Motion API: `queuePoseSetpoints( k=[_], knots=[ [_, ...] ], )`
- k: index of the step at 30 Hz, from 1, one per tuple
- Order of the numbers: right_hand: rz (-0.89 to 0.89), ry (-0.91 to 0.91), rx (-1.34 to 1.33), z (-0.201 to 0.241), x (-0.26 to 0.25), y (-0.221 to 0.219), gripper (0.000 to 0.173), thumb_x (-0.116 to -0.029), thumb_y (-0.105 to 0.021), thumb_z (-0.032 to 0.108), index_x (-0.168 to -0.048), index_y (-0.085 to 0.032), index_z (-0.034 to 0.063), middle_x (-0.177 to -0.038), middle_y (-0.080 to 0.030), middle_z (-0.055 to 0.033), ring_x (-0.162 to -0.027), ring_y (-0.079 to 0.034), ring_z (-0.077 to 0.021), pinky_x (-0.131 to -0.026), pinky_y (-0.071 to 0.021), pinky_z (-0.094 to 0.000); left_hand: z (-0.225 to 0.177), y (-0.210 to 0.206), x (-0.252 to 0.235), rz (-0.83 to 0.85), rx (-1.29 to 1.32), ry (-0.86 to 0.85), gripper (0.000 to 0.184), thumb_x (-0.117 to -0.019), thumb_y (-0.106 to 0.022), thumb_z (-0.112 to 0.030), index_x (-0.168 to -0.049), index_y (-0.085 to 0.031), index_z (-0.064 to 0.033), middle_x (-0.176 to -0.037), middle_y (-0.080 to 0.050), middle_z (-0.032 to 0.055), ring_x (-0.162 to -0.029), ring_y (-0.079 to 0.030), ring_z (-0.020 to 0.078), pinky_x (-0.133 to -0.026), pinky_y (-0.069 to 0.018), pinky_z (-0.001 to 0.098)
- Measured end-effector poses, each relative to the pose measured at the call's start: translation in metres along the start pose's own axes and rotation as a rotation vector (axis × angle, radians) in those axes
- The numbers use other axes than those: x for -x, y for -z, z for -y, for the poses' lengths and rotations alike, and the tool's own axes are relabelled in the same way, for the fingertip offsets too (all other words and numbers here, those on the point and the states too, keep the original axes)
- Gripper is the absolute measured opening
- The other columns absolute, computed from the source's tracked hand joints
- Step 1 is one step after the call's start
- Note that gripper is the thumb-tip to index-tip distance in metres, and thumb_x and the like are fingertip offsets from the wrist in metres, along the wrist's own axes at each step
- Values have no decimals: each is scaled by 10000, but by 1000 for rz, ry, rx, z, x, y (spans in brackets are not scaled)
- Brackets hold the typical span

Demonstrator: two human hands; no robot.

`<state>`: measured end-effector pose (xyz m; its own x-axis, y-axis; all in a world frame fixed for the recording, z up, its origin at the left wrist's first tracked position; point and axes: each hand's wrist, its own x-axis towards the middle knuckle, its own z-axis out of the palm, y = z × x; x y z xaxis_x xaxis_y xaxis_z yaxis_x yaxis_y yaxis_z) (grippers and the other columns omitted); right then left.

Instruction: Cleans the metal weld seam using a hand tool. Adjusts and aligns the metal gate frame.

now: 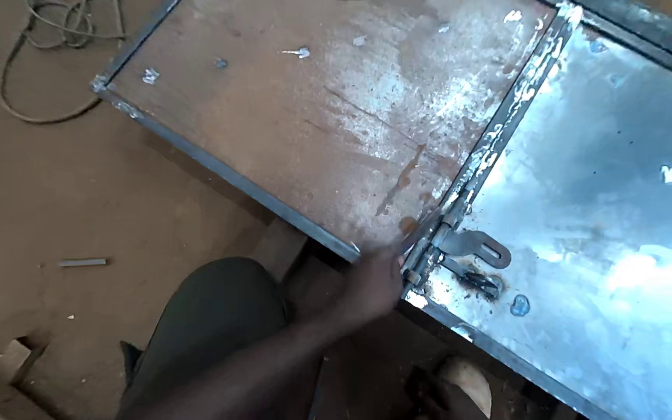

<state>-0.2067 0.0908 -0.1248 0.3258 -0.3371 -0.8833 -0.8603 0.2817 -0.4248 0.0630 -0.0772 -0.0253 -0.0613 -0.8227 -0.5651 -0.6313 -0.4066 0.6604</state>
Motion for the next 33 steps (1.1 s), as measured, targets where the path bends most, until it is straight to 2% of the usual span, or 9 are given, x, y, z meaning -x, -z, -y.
queuePoseSetpoints(
  k=[3, 7, 9, 12, 15, 18, 22, 27, 33],
  knots=[
    [9, 24, -6, 4, -7, 7, 363, -1039, -539, 372, -1224, -681, 93, -1034, -733, -154, -979, -714, -324, -905, -552, -594, -6, 12, -6, -15, 135, -22, 399, -1117, -408, -374, -1156, -655, -63, -872, -652, 143, -741, -654, 277, -673, -571, 483],
    [35, 27, -17, 6, -4, 0, 365, -1048, -523, 394, -1238, -676, 122, -1035, -730, -131, -975, -711, -294, -905, -558, -569, -21, 25, -52, -557, 844, -222, 252, -1127, -370, -296, -1103, -506, -85, -658, -446, 11, -487, -450, 144, -448, -445, 311],
    [0, 30, -46, 9, 0, 5, 374, -1045, -540, 374, -1248, -682, 93, -1040, -734, -157, -971, -715, -319, -904, -557, -588, -32, 20, -75, -453, 925, -251, 248, -1130, -373, -256, -1200, -502, -57, -779, -588, 63, -633, -618, 177, -584, -569, 350],
    [-40, -24, -31, 1, 1, 3, 366, -1032, -552, 388, -1204, -686, 93, -993, -731, -143, -922, -716, -318, -856, -564, -596, -32, 26, -88, -215, 767, -171, 324, -1095, -485, -327, -1163, -721, -116, -1135, -620, 70, -983, -599, 183, -818, -506, 397],
    [-30, -24, -97, -8, 7, 0, 346, -1038, -547, 381, -1179, -688, 99, -958, -724, -117, -888, -709, -283, -837, -572, -563, -35, 35, -88, -201, 1052, -208, 287, -1075, -550, -304, -1191, -701, -89, -1091, -656, 48, -763, -621, 122, -652, -557, 286],
    [-59, -1, -180, -16, 6, -2, 324, -1036, -553, 354, -1166, -689, 90, -932, -720, -107, -841, -703, -255, -805, -579, -526, -29, 57, -90, -180, 1228, -316, 234, -1052, -593, -192, -1237, -662, -67, -1097, -684, 55, -917, -680, 157, -822, -603, 354],
    [-48, -11, -184, -16, 1, -1, 318, -1039, -553, 358, -1175, -692, 107, -943, -723, -89, -856, -705, -236, -817, -582, -508, -5, 65, -94, -291, 737, -510, 134, -965, -711, -104, -1083, -720, -42, -967, -678, 61, -656, -626, 127, -536, -559, 266],
    [-84, -25, -159, -18, -4, -5, 310, -1032, -558, 342, -1189, -686, 108, -931, -728, -79, -847, -708, -229, -815, -582, -508, -15, 59, -81, -108, 423, -445, 297, -1121, -434, -279, -1145, -650, -75, -695, -601, 58, -444, -580, 150, -401, -553, 329],
    [-187, -18, -182, -26, -2, -12, 275, -1032, -565, 313, -1171, -693, 113, -851, -718, -50, -757, -693, -203, -742, -588, -477, -5, 44, -77, -267, 993, -368, 419, -1139, -295, -260, -1288, -589, -2, -725, -635, 68, -549, -636, 176, -503, -588, 330]
  ],
)
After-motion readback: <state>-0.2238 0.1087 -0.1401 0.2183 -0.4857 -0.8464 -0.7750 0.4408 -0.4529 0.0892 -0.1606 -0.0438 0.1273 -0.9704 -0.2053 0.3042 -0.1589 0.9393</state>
